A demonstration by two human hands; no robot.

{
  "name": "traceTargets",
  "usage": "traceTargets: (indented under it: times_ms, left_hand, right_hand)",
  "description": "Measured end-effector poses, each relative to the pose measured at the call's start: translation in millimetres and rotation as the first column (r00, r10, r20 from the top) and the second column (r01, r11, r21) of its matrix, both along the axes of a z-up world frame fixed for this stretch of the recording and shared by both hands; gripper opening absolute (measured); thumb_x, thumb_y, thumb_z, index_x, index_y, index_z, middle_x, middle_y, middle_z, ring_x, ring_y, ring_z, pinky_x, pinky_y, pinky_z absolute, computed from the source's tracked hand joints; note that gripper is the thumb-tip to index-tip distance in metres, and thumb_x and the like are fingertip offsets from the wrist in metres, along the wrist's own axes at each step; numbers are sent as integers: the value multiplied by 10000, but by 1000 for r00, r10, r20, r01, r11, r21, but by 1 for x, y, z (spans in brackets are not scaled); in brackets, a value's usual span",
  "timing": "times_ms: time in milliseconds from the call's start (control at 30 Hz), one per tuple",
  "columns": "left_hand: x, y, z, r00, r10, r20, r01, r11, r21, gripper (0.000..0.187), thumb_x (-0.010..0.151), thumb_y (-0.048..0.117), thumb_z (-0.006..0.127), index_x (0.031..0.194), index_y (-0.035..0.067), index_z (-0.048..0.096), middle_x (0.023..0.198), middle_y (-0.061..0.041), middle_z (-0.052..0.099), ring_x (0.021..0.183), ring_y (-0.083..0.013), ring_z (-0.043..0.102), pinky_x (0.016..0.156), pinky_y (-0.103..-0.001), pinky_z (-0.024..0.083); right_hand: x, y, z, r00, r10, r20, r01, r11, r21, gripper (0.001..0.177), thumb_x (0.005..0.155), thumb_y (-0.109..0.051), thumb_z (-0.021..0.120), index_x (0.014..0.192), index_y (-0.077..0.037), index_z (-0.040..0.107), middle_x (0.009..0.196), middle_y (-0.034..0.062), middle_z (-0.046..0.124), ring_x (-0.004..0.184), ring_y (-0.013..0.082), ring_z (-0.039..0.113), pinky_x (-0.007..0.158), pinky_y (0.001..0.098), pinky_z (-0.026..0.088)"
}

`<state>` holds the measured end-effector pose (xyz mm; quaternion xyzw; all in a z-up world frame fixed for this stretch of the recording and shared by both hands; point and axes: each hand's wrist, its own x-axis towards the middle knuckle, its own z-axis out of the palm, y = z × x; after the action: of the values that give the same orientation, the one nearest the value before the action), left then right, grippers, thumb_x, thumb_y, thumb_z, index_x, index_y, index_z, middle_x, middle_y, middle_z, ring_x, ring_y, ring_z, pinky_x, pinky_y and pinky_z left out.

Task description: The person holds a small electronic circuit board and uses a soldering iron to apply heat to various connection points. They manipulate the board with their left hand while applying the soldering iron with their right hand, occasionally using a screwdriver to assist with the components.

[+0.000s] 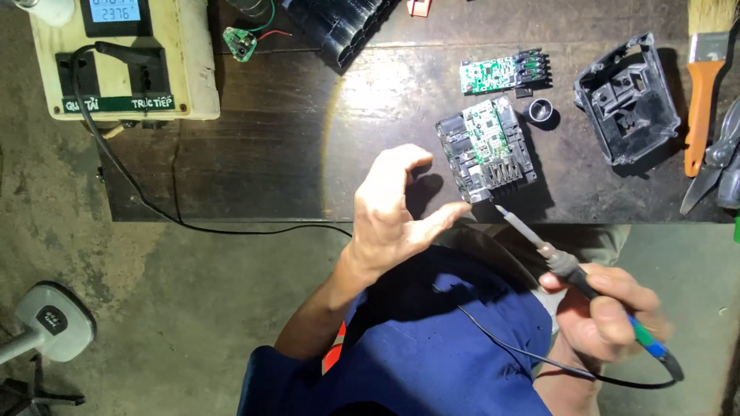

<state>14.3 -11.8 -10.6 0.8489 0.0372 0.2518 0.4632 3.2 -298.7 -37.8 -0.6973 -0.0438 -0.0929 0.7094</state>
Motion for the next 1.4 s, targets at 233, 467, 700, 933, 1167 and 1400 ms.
traceTargets:
  times_ms: [233,467,700,933,1167,1400]
  left_hand:
    - [-6,-2,-3,995,-78,63,66,982,178,339,873,304,853,960,35,666,979,-127,714,880,-279,686,814,-380,556]
    - [-6,-3,-2,995,-70,75,57,984,169,222,928,203,796,940,48,637,957,-88,698,822,-252,652,795,-367,528]
    - [-5,-4,0,994,-57,97,38,981,190,222,921,185,811,951,34,650,945,-108,707,841,-262,675,806,-369,555]
    - [-5,-6,-2,987,-64,147,33,978,204,227,910,117,828,977,23,632,924,-119,707,818,-269,688,787,-382,567]
    - [-6,-7,-7,986,-45,164,10,978,207,248,908,88,834,1003,47,609,906,-99,706,776,-255,679,773,-373,557]
    - [-6,-7,-2,991,-30,127,6,983,186,181,911,117,813,926,38,651,904,-96,703,785,-248,664,776,-356,551]
  right_hand:
    - [3,15,17,988,124,90,-95,957,-274,126,972,-99,607,976,26,626,862,261,650,679,296,700,643,342,630]
    - [8,10,17,972,179,151,-110,918,-380,66,870,-8,698,934,-4,687,988,265,704,783,279,709,707,300,580]
    - [11,9,21,943,283,176,-214,919,-331,122,866,-27,730,971,28,703,1032,294,702,798,222,729,666,207,586]
    - [14,28,40,967,217,136,-154,917,-368,150,826,54,628,943,-12,695,855,184,720,728,260,766,652,275,639]
    - [15,22,21,908,235,347,-31,864,-503,105,817,32,744,875,-36,688,788,44,724,669,186,738,597,242,580]
    - [13,23,25,851,243,465,99,795,-598,184,932,-168,745,861,-5,698,814,11,728,673,243,744,593,326,595]
